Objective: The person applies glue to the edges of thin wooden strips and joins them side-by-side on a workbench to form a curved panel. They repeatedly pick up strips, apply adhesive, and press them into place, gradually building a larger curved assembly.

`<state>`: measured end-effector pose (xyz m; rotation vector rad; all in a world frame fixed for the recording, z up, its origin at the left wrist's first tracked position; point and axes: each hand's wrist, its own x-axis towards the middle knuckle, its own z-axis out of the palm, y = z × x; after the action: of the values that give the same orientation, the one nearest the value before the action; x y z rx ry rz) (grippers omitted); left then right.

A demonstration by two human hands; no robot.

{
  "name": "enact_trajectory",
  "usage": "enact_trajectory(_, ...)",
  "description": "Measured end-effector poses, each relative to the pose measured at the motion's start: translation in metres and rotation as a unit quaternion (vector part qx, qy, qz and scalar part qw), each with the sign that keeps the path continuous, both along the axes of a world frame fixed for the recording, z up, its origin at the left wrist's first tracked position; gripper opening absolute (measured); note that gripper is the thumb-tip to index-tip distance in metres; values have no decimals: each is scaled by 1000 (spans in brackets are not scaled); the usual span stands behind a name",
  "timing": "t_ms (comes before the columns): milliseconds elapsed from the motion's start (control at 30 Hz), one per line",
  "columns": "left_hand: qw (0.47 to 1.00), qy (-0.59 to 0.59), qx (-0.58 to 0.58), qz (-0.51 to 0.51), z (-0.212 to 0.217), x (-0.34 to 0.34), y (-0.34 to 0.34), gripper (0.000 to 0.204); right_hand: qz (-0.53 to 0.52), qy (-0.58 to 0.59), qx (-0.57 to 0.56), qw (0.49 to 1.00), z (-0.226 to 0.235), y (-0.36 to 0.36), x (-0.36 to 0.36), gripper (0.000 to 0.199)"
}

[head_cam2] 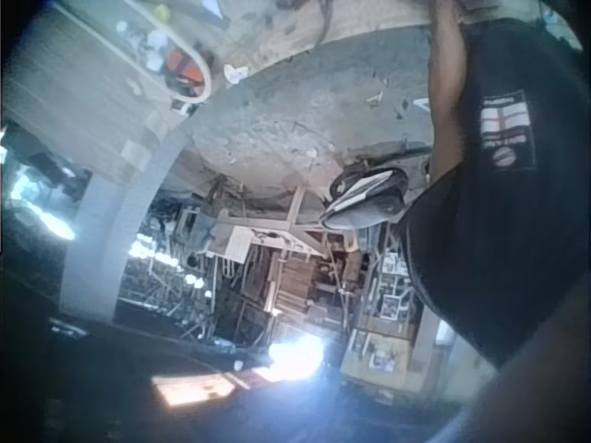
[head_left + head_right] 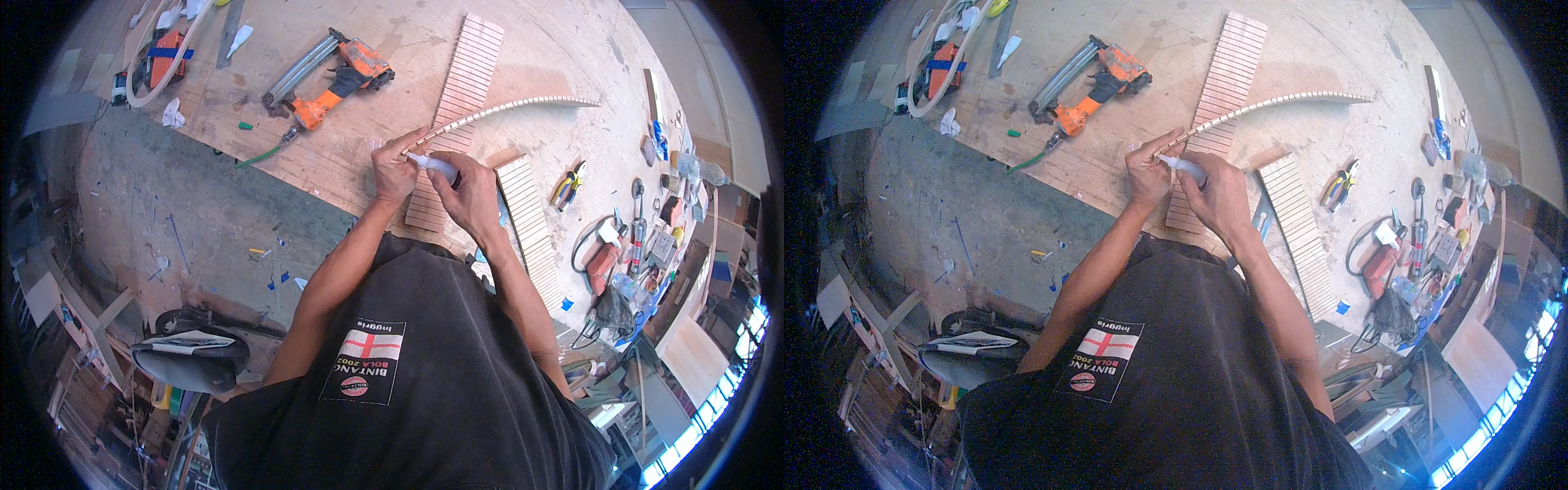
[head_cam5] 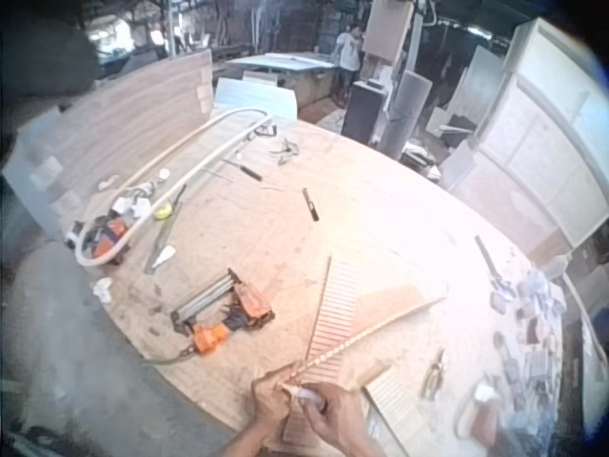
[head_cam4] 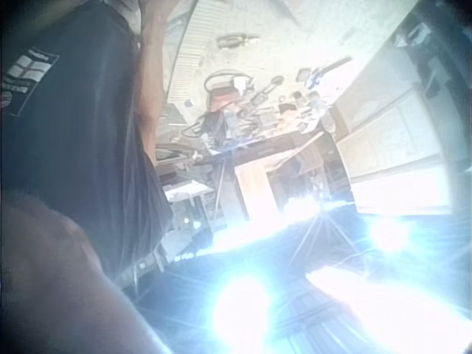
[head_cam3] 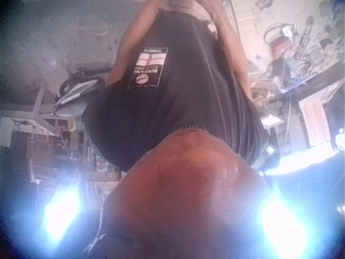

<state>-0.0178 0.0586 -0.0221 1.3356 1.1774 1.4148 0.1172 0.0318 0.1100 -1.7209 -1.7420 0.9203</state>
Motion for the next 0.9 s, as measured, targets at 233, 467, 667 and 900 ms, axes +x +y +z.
enact_trajectory(233, 1000, 9, -15, -2, 4, -1, -1, 30, 6, -7, 14, 1000, -4, -1, 1, 25)
enact_trajectory(467, 999, 6, -38, -6, 6, 0, -2, 27, -119, 296, -150, 936, -12, 1, 21, 29)
enact_trajectory(667, 998, -28, -58, -13, 6, 1, -2, 30, -99, 416, -124, 895, -35, 8, 31, 25)
enact_trajectory(900, 998, -23, -56, -25, 1, -6, -2, 36, 135, 94, 37, 986, -27, 40, 4, 37)
